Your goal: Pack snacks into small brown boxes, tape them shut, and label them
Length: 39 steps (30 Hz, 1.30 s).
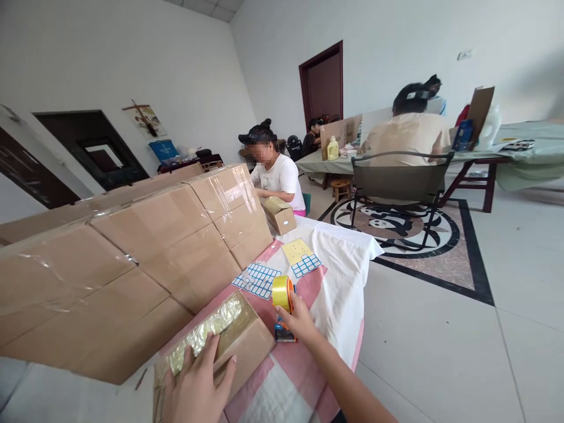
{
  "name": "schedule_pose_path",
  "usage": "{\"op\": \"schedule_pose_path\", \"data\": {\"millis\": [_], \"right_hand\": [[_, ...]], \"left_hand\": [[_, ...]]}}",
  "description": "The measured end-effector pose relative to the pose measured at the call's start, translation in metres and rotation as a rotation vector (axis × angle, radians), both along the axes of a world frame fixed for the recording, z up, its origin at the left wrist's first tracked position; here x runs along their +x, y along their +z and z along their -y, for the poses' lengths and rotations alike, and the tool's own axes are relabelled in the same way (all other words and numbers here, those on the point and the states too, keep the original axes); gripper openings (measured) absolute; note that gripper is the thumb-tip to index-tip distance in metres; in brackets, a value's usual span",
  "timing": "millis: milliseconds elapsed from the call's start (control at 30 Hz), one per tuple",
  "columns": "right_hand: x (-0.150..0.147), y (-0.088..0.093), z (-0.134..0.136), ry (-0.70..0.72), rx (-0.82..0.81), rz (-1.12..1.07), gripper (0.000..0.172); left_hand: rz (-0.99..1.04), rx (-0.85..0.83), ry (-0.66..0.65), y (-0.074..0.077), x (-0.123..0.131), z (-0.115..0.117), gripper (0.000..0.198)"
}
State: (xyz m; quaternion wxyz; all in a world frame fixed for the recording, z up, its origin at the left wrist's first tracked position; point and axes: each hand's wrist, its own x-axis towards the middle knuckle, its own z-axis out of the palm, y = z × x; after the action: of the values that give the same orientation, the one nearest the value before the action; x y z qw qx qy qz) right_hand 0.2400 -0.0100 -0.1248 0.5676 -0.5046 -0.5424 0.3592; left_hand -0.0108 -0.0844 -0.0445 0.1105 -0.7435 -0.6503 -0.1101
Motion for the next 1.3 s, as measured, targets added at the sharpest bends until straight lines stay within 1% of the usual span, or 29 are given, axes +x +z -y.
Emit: {"op": "schedule_pose_path", "data": {"millis": [133,267,333,467,633,800,1000,1100,1167,1233,1300], "right_hand": [[-0.002,-0.002,0.003,-0.002,0.019,-0.01,0.041],[-0.004,-0.003,0.006,-0.019,0.023,0.005,0.041],[-0.005,-0.001,0.008,0.013,0.015,-0.025,0.043],[-0.006,0.007,0.014,0.118,0.001,-0.187,0.05],[-0.004,0.014,0.019,0.09,-0.02,-0.24,0.047],[-0.005,0.012,0.019,0.1,-0.017,-0.278,0.052],[-0.006,0.008,0.018,0.104,-0.004,-0.244,0.048],[-0.006,0.008,0.019,0.107,-0.008,-0.24,0.049],[-0.005,0.007,0.02,0.111,-0.014,-0.249,0.049],[-0.004,0.006,0.021,0.108,-0.015,-0.262,0.048],[-0.002,0.006,0.023,0.108,-0.017,-0.282,0.048]], "left_hand": [[-0.017,0.108,0.028,0.007,0.01,0.002,0.05],[0.028,0.172,0.021,0.009,0.016,0.009,0.046],[0.04,0.193,0.02,0.008,0.018,0.013,0.046],[0.009,0.241,0.021,0.006,0.024,0.017,0.047],[-0.043,0.206,0.027,0.009,0.027,0.015,0.05],[-0.036,0.117,0.049,0.013,0.023,0.009,0.046],[-0.002,0.126,0.061,0.006,0.024,0.01,0.045],[0.019,0.165,0.053,0.003,0.024,0.012,0.045],[0.051,0.205,0.037,0.003,0.022,0.011,0.043],[0.109,0.276,0.008,0.005,0.019,0.009,0.041],[0.215,0.39,-0.057,0.006,0.02,0.008,0.034]]}}
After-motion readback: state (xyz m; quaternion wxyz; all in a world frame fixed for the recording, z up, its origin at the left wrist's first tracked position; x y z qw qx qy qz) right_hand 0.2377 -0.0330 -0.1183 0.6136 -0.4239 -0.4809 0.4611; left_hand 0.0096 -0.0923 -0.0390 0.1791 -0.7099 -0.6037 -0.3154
